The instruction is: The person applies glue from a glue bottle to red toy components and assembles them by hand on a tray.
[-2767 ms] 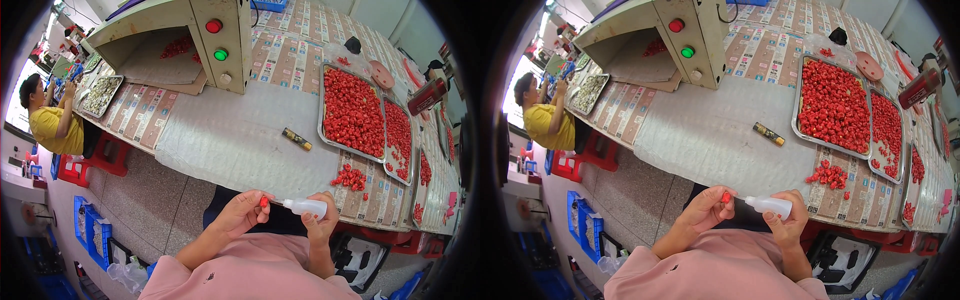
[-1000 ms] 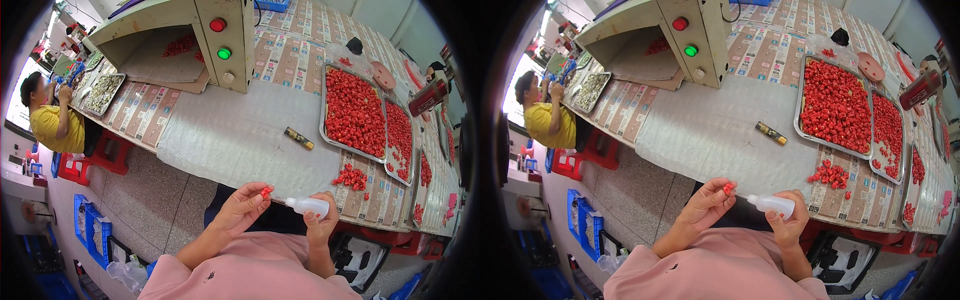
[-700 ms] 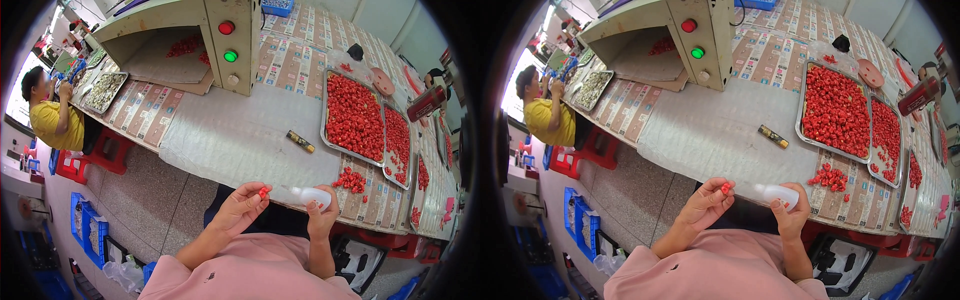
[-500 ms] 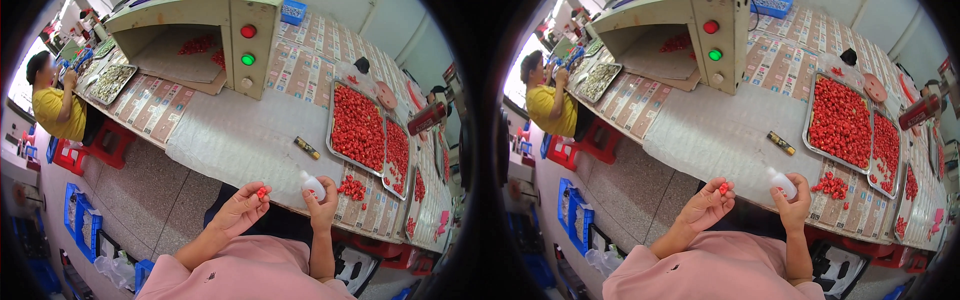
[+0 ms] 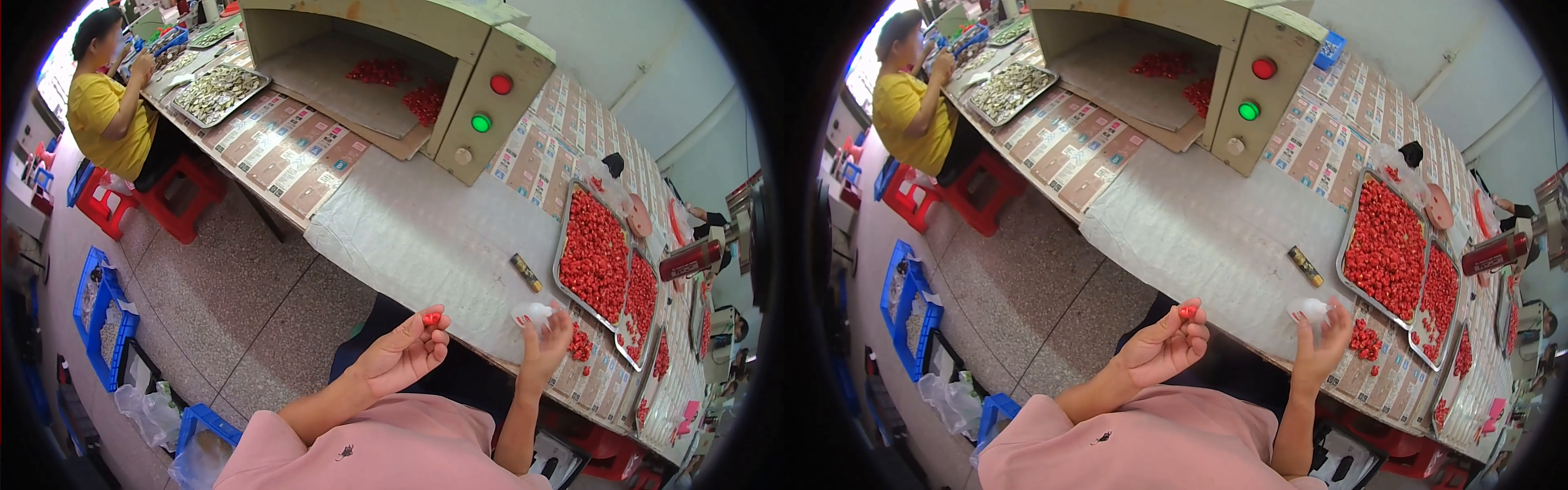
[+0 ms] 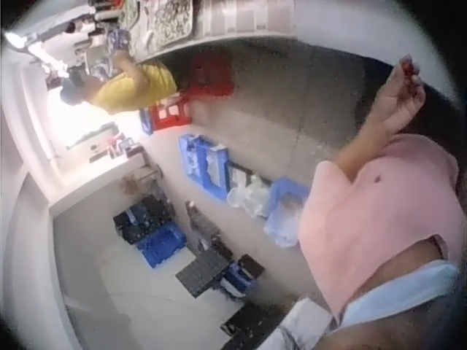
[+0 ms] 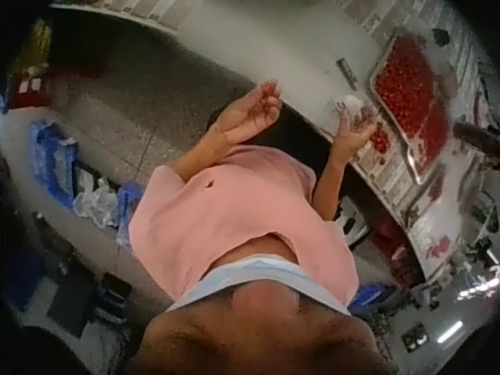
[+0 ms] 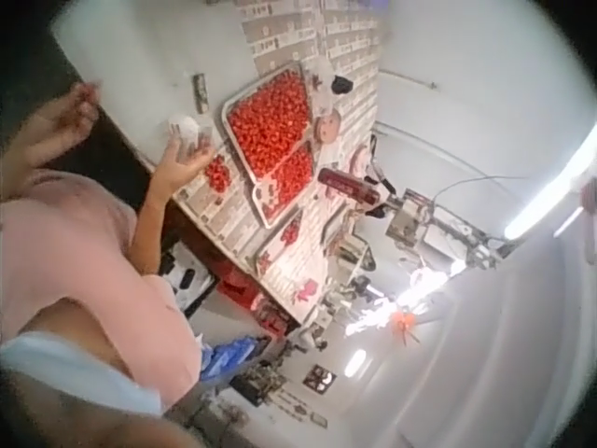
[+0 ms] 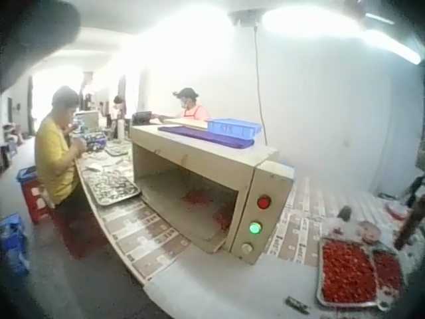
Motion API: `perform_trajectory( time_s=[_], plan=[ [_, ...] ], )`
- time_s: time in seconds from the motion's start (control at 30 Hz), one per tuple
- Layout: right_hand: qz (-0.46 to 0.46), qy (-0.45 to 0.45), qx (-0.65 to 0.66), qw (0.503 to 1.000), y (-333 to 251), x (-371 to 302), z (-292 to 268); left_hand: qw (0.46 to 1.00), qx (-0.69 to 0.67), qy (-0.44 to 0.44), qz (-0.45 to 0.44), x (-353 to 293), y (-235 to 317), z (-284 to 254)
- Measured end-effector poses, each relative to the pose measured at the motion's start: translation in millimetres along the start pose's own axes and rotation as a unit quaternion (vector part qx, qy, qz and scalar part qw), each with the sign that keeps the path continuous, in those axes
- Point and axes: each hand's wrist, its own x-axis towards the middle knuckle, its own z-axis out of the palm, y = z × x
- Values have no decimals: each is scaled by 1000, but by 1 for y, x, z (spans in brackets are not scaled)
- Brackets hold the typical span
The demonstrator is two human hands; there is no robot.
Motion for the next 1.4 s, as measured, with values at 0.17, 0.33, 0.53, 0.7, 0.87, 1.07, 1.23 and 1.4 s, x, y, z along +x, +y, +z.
perform_trajectory(
  time_s=[0.17,0.33,0.53,0.7,0.87,1.07,1.23,1.4],
  plan=[
    [-206,70,-125,968,-23,-30,-4,999,34,-9,26,-11,9,-3],
    [-228,-169,-67,956,-82,7,64,993,95,-56,52,-20,18,-8],
    [-340,-195,-115,913,-72,95,204,989,109,-47,88,-27,30,-9],
    [-281,-228,-369,856,-81,130,301,987,99,-21,126,-45,40,-19],
    [-214,-201,-463,837,-73,174,356,983,96,-18,158,-56,43,-25],
    [-243,-190,-526,793,-59,195,364,983,66,22,170,-61,44,-28],
    [-284,-205,-499,793,-64,182,351,981,87,35,169,-62,51,-26],
    [32,-357,35,933,-82,128,296,975,115,44,186,-58,61,-18]
  ],
)
